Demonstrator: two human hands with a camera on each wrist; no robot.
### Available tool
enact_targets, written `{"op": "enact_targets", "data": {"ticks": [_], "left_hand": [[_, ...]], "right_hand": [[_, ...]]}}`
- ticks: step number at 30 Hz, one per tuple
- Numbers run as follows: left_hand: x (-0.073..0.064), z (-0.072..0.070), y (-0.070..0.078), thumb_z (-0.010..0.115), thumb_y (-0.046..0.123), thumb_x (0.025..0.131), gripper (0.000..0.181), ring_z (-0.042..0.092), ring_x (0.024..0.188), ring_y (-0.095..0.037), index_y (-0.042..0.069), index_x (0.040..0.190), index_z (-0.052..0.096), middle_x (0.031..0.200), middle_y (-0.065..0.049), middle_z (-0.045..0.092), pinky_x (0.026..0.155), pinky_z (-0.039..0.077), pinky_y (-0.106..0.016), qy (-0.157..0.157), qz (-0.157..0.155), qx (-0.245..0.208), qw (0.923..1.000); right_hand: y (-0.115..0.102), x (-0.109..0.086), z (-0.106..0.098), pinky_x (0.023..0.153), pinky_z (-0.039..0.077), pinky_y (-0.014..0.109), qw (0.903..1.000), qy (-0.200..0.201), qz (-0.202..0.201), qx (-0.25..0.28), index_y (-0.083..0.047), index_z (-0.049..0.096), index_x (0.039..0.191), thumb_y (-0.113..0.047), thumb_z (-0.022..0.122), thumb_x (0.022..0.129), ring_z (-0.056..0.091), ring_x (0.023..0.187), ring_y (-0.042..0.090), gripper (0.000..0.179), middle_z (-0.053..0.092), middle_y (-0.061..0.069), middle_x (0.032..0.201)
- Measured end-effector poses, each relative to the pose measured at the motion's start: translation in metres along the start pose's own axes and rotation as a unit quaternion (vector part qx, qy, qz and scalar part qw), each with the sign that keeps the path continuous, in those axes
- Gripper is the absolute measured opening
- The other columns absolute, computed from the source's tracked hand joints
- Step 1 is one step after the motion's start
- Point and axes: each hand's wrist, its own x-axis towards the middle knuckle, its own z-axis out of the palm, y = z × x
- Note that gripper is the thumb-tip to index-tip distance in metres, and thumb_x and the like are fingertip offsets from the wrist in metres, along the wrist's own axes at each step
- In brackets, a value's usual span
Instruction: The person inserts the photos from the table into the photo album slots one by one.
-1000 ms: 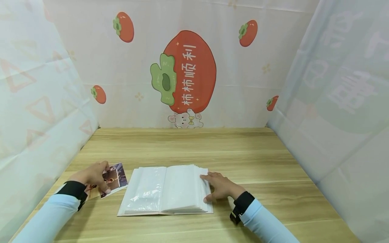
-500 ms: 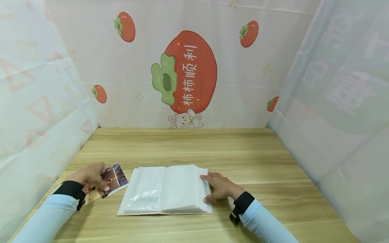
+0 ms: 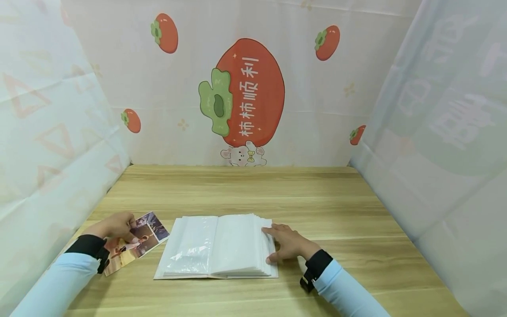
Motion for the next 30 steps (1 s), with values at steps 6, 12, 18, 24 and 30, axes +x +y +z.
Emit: {"op": "enact_targets", "data": {"ticks": [6, 12, 18, 24, 30], "left_hand": [[-0.003, -0.001, 0.000, 0.081, 0.002, 0.067, 0.034, 0.048, 0.063, -0.021, -0.004, 0.076, 0.049, 0.072, -0.008, 0.047, 0.054, 0.043, -0.032, -0.013, -0.004, -0.028, 0.9995], [-0.005, -0.004, -0.004, 0.080, 0.002, 0.067, 0.036, 0.045, 0.064, -0.021, -0.002, 0.079, 0.047, 0.073, -0.007, 0.045, 0.055, 0.040, -0.032, -0.011, 0.024, -0.054, 0.9982], [-0.008, -0.010, -0.007, 0.074, 0.002, 0.074, 0.031, 0.049, 0.065, -0.020, -0.006, 0.092, 0.050, 0.076, -0.007, 0.051, 0.056, 0.043, -0.033, -0.038, 0.060, -0.121, 0.9901], [-0.008, -0.016, -0.002, 0.063, 0.000, 0.082, 0.021, 0.056, 0.072, -0.020, -0.010, 0.097, 0.051, 0.083, -0.009, 0.059, 0.062, 0.046, -0.031, -0.066, 0.096, -0.193, 0.9744], [-0.007, -0.017, 0.010, 0.061, 0.004, 0.087, 0.025, 0.057, 0.076, -0.019, -0.011, 0.103, 0.048, 0.088, -0.010, 0.062, 0.065, 0.047, -0.030, -0.054, 0.096, -0.239, 0.9648]], "right_hand": [[-0.001, 0.000, -0.001, 0.097, 0.024, 0.061, 1.0000, 0.000, 0.002, 0.003, -0.012, 0.037, 0.143, -0.038, 0.077, 0.074, 0.023, 0.131, 0.041, 0.084, 0.025, 0.023, 0.146], [-0.002, 0.000, -0.001, 0.097, 0.024, 0.061, 1.0000, -0.001, 0.001, 0.002, -0.012, 0.037, 0.143, -0.038, 0.077, 0.074, 0.023, 0.131, 0.041, 0.084, 0.025, 0.024, 0.145], [-0.002, -0.001, -0.001, 0.097, 0.023, 0.062, 1.0000, 0.000, -0.001, 0.002, -0.012, 0.037, 0.143, -0.039, 0.077, 0.074, 0.023, 0.130, 0.041, 0.084, 0.025, 0.024, 0.145], [0.000, 0.000, -0.001, 0.096, 0.022, 0.063, 1.0000, 0.002, -0.001, -0.005, -0.012, 0.037, 0.143, -0.040, 0.076, 0.074, 0.024, 0.130, 0.041, 0.084, 0.026, 0.024, 0.145], [0.002, 0.000, 0.000, 0.097, 0.023, 0.062, 0.9999, 0.001, -0.006, -0.012, -0.012, 0.037, 0.143, -0.042, 0.076, 0.074, 0.024, 0.130, 0.041, 0.085, 0.026, 0.023, 0.145]]}}
